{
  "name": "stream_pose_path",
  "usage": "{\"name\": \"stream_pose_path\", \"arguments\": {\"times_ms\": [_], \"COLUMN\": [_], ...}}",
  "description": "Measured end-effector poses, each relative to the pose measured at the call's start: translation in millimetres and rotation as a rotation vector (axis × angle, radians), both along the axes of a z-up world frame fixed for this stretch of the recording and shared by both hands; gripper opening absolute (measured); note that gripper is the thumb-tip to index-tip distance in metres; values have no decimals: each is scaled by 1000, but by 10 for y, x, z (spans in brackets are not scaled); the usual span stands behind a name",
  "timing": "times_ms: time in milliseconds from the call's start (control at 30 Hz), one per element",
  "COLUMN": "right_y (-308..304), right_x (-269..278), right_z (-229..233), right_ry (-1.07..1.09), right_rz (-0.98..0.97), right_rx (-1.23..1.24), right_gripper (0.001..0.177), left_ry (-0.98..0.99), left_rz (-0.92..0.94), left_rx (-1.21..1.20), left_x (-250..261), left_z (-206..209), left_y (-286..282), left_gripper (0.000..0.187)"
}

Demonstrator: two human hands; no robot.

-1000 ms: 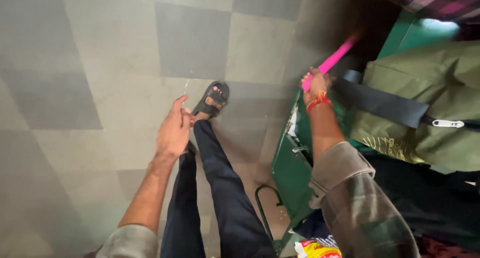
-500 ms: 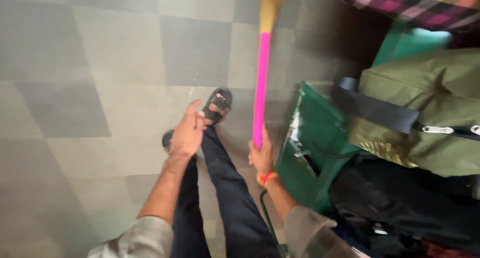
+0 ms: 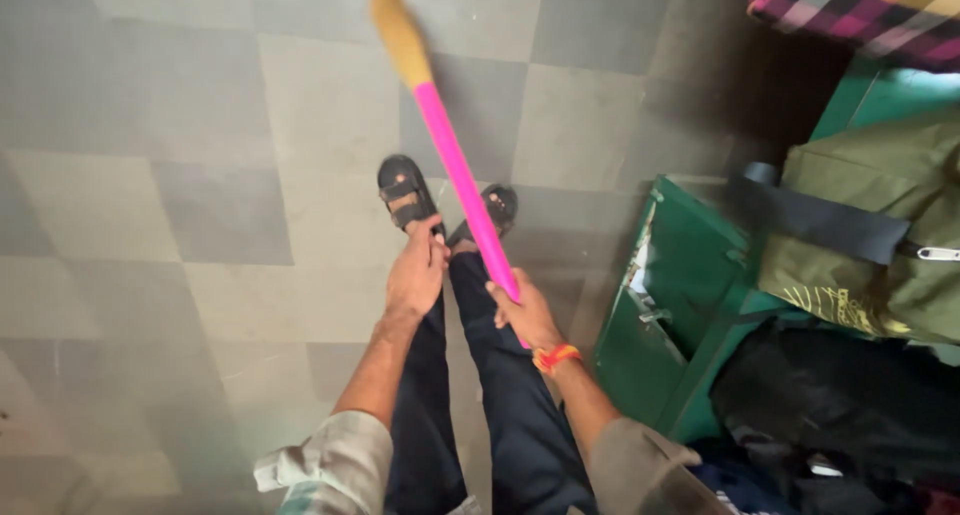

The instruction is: Sweep the tiled floor using a hand broom.

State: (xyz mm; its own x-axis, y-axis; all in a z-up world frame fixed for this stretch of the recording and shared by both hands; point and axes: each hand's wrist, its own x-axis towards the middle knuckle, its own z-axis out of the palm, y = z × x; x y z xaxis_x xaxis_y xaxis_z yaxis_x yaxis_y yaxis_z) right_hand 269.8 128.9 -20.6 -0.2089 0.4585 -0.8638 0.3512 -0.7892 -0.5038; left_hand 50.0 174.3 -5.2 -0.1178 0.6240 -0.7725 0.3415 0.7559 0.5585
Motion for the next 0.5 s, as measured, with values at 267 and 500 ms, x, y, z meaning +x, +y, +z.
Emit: {"name": "stream_pose_path", "arguments": {"times_ms": [267,500], "right_y": [285,124], "right_x": [299,-362], "right_z": [108,-72], "right_ry": [-358,-445], "right_rz": [-295,-193], "right_rx": [-108,-101], "right_gripper": [25,29], "left_ry": [-26,53], "left_rz": [-56,-91], "left_rx": [-129,-26], "left_x": [-216,-560], "left_z": [134,8], "left_y": [46,-40], "left_gripper": [39,37]}}
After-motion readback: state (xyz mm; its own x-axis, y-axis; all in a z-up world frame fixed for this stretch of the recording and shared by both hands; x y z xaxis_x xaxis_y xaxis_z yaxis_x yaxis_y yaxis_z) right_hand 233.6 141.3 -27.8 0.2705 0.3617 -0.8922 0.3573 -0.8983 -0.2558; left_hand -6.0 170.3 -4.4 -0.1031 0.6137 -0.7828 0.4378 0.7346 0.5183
